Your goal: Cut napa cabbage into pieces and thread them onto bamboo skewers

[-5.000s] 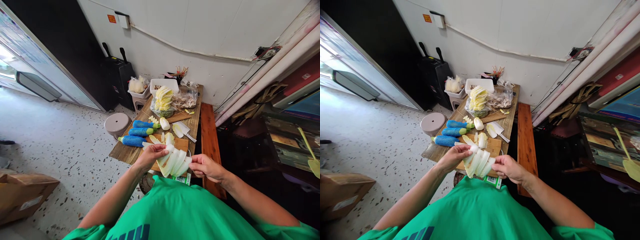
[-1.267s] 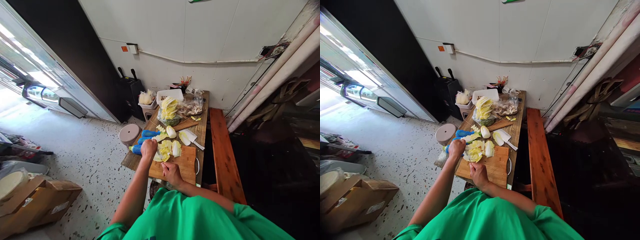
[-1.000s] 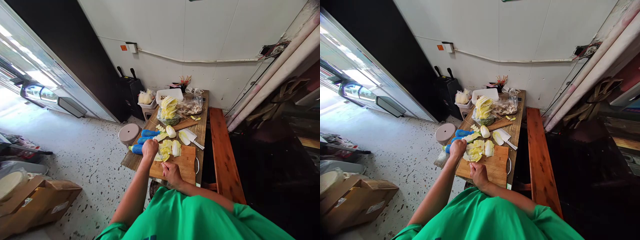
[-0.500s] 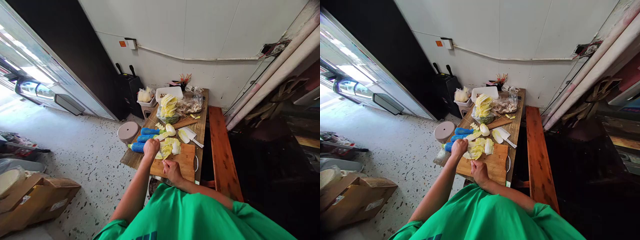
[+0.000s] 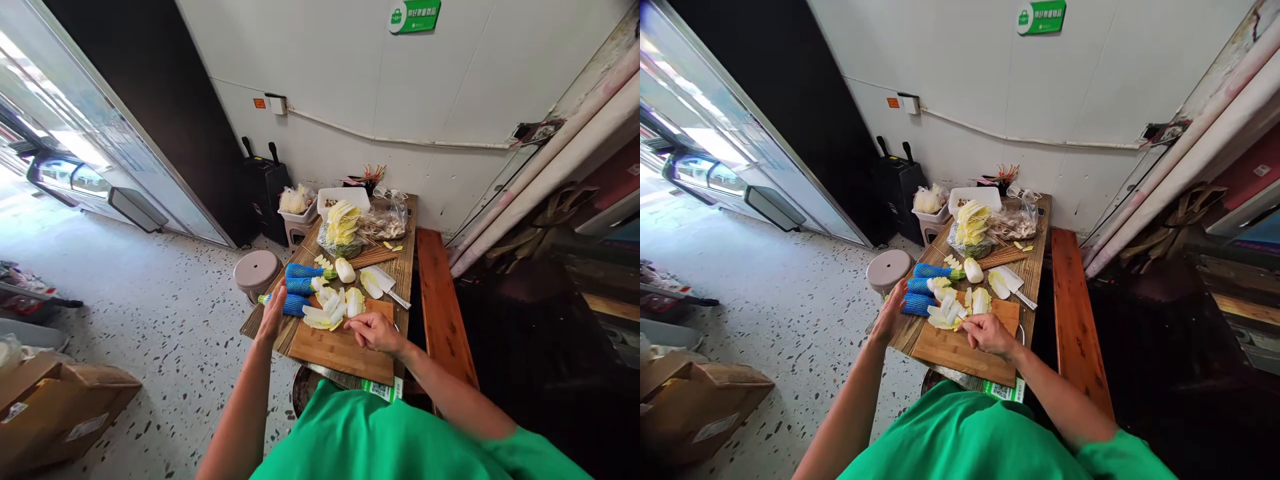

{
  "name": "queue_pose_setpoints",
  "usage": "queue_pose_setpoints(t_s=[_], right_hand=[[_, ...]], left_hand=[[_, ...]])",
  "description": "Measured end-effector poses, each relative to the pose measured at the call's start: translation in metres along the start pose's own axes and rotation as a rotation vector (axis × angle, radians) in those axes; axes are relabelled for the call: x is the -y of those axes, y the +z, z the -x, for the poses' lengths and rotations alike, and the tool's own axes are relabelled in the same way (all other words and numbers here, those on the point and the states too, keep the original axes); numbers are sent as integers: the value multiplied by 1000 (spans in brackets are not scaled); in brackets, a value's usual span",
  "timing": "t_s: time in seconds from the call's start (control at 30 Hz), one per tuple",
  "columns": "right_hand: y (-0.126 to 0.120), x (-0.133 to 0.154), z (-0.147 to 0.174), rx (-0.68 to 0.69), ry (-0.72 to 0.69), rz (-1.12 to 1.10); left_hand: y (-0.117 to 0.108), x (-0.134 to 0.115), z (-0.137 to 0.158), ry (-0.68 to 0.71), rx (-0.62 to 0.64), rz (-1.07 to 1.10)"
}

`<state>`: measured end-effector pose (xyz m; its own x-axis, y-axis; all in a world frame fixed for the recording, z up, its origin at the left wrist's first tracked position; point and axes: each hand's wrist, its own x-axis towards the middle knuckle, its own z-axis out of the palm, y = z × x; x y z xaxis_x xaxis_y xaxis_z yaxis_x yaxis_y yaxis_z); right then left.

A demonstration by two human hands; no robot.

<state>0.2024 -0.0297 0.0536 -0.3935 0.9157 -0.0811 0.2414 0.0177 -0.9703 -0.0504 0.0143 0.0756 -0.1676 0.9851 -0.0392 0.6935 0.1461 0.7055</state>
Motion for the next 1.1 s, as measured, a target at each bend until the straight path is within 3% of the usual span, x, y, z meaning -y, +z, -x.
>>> queue_pose_setpoints(t_s=[0.1, 0.17, 0.27, 0.37, 0.53, 0.7, 0.8, 0.97, 1.1], right_hand=[[-6, 13, 1, 208, 90, -174], [-3, 18, -2, 241, 149, -260], [8, 20, -9, 148, 185, -229], [18, 17, -12, 44, 200, -161], [26, 7, 11, 9, 278, -47], [15, -4, 20, -103, 268, 97], [-5, 5, -5, -197, 147, 167], [-45, 41, -84, -294, -278, 555], [-85, 53, -172, -353, -327, 615]], left_hand=[[-11, 15, 3, 109, 133, 170], [-16, 23, 3, 163, 294, 334], [-20, 35, 2, 164, 494, 659], [-18, 47, 3, 60, 662, 965], [-11, 64, 6, -102, 808, 1145], [2, 74, -2, -243, 830, 1191], [12, 73, -19, -369, 721, 1249], [29, 75, -50, -563, 487, 1303], [37, 92, -52, -730, 461, 1285]])
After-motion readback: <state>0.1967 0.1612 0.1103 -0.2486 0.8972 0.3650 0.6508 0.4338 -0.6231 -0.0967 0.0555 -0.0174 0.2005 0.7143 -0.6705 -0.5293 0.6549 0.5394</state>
